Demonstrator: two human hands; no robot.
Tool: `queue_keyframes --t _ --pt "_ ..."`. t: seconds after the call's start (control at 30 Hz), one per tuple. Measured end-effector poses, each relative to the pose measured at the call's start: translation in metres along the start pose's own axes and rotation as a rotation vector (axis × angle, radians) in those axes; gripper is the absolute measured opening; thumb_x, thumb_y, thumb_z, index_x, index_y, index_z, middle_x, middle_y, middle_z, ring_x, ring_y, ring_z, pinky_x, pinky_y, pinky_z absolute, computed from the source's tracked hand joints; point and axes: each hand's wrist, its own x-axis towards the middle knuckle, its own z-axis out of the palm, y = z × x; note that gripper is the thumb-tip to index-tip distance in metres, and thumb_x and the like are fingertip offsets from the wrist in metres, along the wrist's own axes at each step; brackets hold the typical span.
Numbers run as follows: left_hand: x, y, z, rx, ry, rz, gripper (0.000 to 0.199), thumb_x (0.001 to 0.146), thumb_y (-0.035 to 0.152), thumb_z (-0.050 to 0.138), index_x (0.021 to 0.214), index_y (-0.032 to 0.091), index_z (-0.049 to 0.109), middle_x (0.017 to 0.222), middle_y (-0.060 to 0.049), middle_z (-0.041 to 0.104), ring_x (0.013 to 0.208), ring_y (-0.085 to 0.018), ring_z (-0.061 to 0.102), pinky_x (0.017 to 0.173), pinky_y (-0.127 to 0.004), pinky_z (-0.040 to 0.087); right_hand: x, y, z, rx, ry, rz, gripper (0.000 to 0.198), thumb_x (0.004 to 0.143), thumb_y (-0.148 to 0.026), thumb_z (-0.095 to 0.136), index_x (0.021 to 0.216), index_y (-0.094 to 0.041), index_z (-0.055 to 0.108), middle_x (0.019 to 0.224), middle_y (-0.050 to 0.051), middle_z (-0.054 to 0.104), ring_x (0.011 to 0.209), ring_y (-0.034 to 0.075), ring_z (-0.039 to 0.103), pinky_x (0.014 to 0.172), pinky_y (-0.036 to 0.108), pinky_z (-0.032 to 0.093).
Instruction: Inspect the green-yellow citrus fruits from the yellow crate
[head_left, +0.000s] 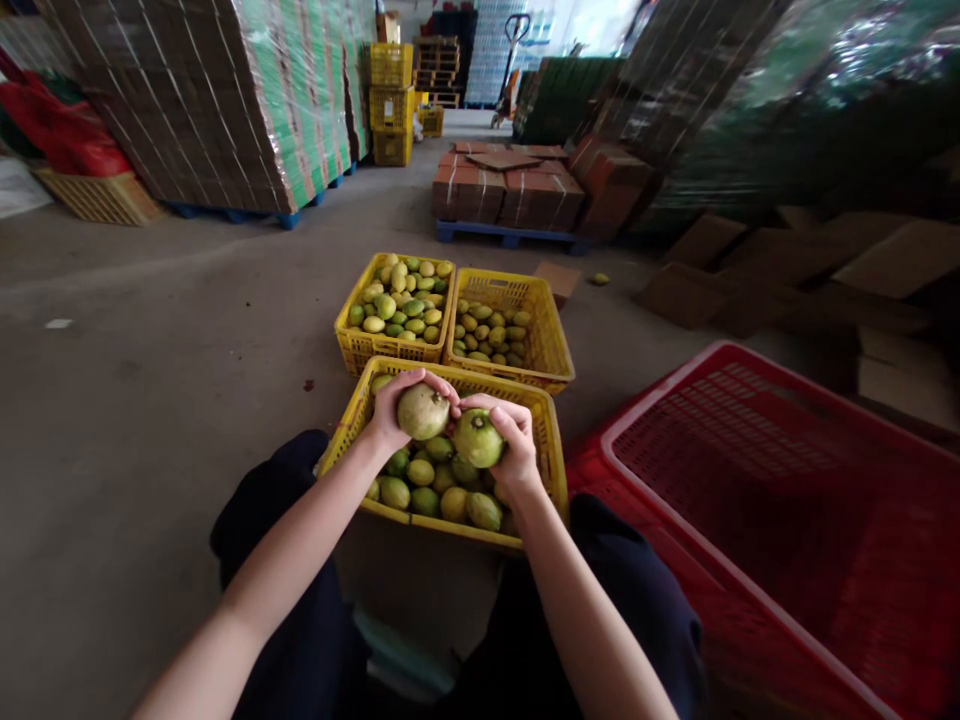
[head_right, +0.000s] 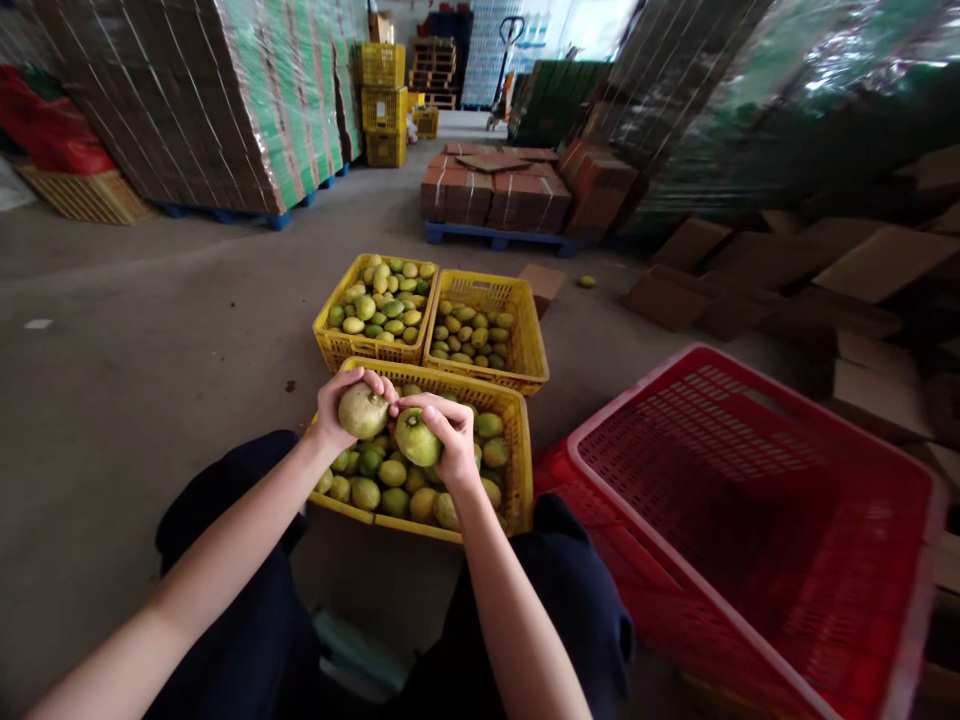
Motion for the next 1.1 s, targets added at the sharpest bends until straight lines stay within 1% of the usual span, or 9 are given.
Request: queue_keyframes --t 0.1,0.2,0.3,0.4,0.6,0.73,0.87,1.0,1.1 --pt "0.003 -0.001 0.004 -0.074 0.088 -0.019 0.036 0.085 0.030 0.053 0.056 0.014 0.065 0.059 -0.007 0.065 0.062 -0.021 0.069 0.069 -0.034 0.058 0.002 0.004 0.006 0.102 0.099 0.122 0.030 0.070 -0.049 0.078 0.072 -0.019 0.079 0.070 0.004 0.075 0.071 0.023 0.072 0.064 0.032 0.059" --pt "0.009 -0.007 0.006 -0.267 0.296 -0.075 0.031 0.089 0.026 0.047 0.065 0.015 0.065 0.065 -0.005 0.067 0.061 -0.016 0.066 0.065 -0.029 0.058 0.004 0.012 0.014 0.313 0.317 0.279 0.034 0.081 -0.052 0.065 0.081 -0.019 0.075 0.071 0.002 0.073 0.070 0.021 0.071 0.070 0.034 0.061" --pt "0.016 -0.019 0.000 -0.419 0.534 -0.191 0.030 0.093 0.024 0.040 0.078 0.018 0.066 0.070 -0.004 0.067 0.067 -0.017 0.068 0.069 -0.031 0.061 0.006 0.019 0.017 0.513 0.507 0.456 0.028 0.090 -0.042 0.053 0.097 -0.020 0.070 0.077 0.001 0.074 0.067 0.018 0.070 0.070 0.036 0.063" --pt "0.021 -0.031 -0.008 -0.414 0.641 -0.274 0.032 0.095 0.030 0.036 0.096 0.020 0.066 0.080 -0.008 0.069 0.084 -0.024 0.072 0.071 -0.038 0.063 0.010 0.022 0.016 0.621 0.642 0.642 0.020 0.094 -0.029 0.047 0.103 -0.021 0.063 0.075 0.002 0.071 0.065 0.018 0.068 0.065 0.034 0.063" --pt "0.022 -0.040 -0.014 -0.285 0.632 -0.324 0.041 0.095 0.044 0.043 0.127 0.023 0.057 0.109 -0.011 0.070 0.095 -0.027 0.071 0.071 -0.042 0.064 0.017 0.023 0.012 0.687 0.734 0.725 0.018 0.098 -0.026 0.044 0.107 -0.020 0.059 0.075 0.002 0.068 0.066 0.017 0.068 0.059 0.030 0.063" --pt "0.024 -0.039 -0.018 -0.304 0.597 -0.342 0.045 0.099 0.046 0.033 0.126 0.020 0.058 0.099 -0.012 0.072 0.093 -0.027 0.072 0.068 -0.041 0.064 0.016 0.017 0.008 0.663 0.766 0.705 0.019 0.098 -0.032 0.046 0.104 -0.021 0.061 0.074 0.003 0.068 0.066 0.018 0.067 0.057 0.031 0.062" --pt "0.025 -0.043 -0.025 -0.206 0.512 -0.480 0.034 0.097 0.039 0.042 0.117 0.021 0.062 0.086 -0.006 0.072 0.088 -0.022 0.072 0.059 -0.027 0.061 0.020 -0.004 -0.004 0.657 0.816 0.639 0.026 0.098 -0.038 0.043 0.101 -0.022 0.063 0.070 0.002 0.066 0.068 0.020 0.068 0.052 0.027 0.058" --pt "0.015 -0.077 -0.039 -0.088 0.474 -0.699 0.036 0.097 0.041 0.042 0.116 0.018 0.062 0.085 -0.010 0.071 0.090 -0.025 0.073 0.048 -0.024 0.056 0.024 -0.027 -0.016 0.694 0.822 0.565 0.029 0.097 -0.039 0.041 0.099 -0.021 0.063 0.072 0.004 0.067 0.069 0.018 0.067 0.048 0.021 0.054" --pt "0.002 -0.116 -0.065 -0.009 0.562 -0.878 0.030 0.095 0.040 0.046 0.119 0.025 0.057 0.090 -0.008 0.072 0.092 -0.025 0.074 0.050 -0.026 0.059 0.024 -0.035 -0.021 0.694 0.809 0.559 0.027 0.096 -0.039 0.041 0.097 -0.022 0.062 0.073 0.003 0.067 0.067 0.017 0.066 0.047 0.021 0.055"
